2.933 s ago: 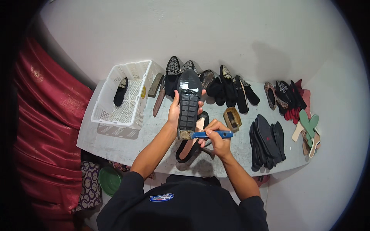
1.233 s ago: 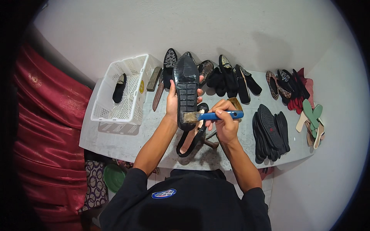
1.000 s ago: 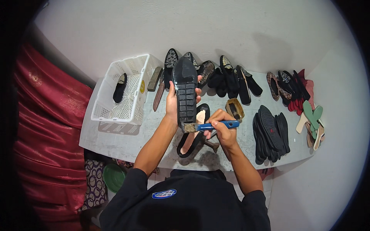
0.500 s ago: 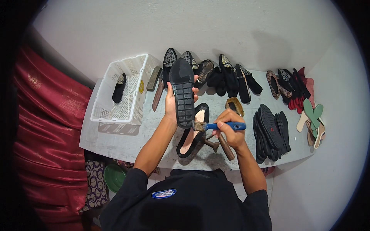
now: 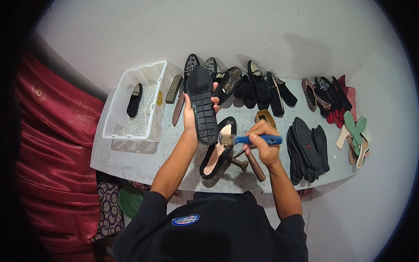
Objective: Applying adhesive to a shoe sole and hammering it into place on the shoe upper.
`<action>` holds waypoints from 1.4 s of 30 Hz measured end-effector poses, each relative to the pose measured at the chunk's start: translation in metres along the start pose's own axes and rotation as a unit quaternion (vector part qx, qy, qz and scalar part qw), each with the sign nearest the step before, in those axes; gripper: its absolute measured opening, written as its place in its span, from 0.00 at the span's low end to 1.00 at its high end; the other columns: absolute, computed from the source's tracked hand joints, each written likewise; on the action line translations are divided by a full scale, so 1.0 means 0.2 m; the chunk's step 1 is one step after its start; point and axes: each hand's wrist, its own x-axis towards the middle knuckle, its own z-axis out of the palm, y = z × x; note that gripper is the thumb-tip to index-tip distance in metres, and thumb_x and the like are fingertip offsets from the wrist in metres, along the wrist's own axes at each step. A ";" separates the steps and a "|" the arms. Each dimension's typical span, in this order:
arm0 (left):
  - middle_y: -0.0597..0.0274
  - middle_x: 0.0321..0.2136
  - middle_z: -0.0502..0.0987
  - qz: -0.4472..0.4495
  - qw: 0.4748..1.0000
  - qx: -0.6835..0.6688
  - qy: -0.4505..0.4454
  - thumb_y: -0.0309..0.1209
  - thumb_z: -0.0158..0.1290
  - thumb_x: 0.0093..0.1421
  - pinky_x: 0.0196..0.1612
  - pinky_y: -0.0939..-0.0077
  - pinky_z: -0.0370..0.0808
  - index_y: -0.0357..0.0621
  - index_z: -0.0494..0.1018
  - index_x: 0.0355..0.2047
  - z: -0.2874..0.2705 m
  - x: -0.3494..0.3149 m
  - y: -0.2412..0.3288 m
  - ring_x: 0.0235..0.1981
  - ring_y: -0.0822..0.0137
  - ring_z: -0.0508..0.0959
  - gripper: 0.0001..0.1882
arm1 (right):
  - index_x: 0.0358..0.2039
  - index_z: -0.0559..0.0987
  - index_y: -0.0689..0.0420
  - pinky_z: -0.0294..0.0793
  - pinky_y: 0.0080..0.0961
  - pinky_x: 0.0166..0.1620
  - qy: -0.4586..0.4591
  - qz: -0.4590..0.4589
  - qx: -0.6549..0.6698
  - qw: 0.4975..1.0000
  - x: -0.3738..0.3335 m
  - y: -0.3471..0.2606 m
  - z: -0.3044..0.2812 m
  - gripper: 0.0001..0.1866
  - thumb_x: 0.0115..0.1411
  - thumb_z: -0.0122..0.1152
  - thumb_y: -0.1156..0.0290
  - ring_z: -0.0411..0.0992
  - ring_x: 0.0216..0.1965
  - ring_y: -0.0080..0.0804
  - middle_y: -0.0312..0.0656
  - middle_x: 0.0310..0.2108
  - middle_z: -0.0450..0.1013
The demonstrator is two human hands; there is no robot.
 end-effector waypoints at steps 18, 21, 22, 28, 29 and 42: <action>0.54 0.58 0.64 -0.046 0.999 0.012 -0.005 0.64 0.28 0.64 0.41 0.71 0.79 0.31 0.49 0.64 -0.02 -0.02 -0.06 0.38 0.66 0.71 0.46 | 0.27 0.70 0.67 0.77 0.22 0.22 -0.025 0.051 0.035 0.998 0.01 -0.02 0.01 0.05 0.59 0.52 0.80 0.74 0.22 0.31 0.48 0.28 0.69; 0.54 0.57 0.68 -0.043 0.997 0.058 0.024 0.66 0.25 0.63 0.42 0.69 0.78 0.33 0.57 0.62 -0.02 -0.01 -0.09 0.39 0.65 0.76 0.47 | 0.27 0.70 0.66 0.75 0.23 0.20 0.000 0.045 -0.034 0.998 0.03 0.00 -0.05 0.06 0.60 0.50 0.78 0.73 0.20 0.31 0.49 0.27 0.68; 0.54 0.57 0.68 -0.042 0.997 0.057 0.023 0.66 0.25 0.63 0.42 0.69 0.78 0.33 0.57 0.62 -0.02 -0.02 -0.09 0.39 0.65 0.76 0.47 | 0.26 0.70 0.66 0.75 0.23 0.20 0.025 0.011 -0.053 0.998 0.04 0.00 -0.08 0.06 0.60 0.50 0.78 0.73 0.20 0.31 0.48 0.27 0.68; 0.49 0.58 0.66 -0.064 0.993 0.100 0.027 0.64 0.21 0.64 0.47 0.63 0.77 0.39 0.58 0.62 0.01 -0.07 -0.12 0.48 0.55 0.75 0.43 | 0.27 0.69 0.66 0.75 0.21 0.20 0.078 -0.046 0.011 0.996 0.10 -0.07 -0.09 0.07 0.60 0.50 0.75 0.72 0.19 0.31 0.46 0.28 0.66; 0.48 0.58 0.66 -0.072 0.990 0.117 0.021 0.63 0.21 0.64 0.48 0.62 0.77 0.39 0.58 0.62 0.02 -0.07 -0.13 0.51 0.54 0.74 0.43 | 0.28 0.69 0.66 0.75 0.21 0.20 0.078 -0.045 0.024 0.996 0.10 -0.07 -0.08 0.06 0.60 0.51 0.75 0.73 0.21 0.32 0.46 0.28 0.66; 0.49 0.61 0.62 -0.164 0.977 0.133 0.027 0.62 0.22 0.65 0.65 0.60 0.58 0.37 0.54 0.64 -0.03 -0.11 -0.20 0.60 0.55 0.65 0.43 | 0.26 0.68 0.67 0.76 0.23 0.22 0.126 -0.053 -0.020 0.990 0.01 0.07 -0.12 0.07 0.61 0.48 0.78 0.74 0.22 0.32 0.47 0.27 0.67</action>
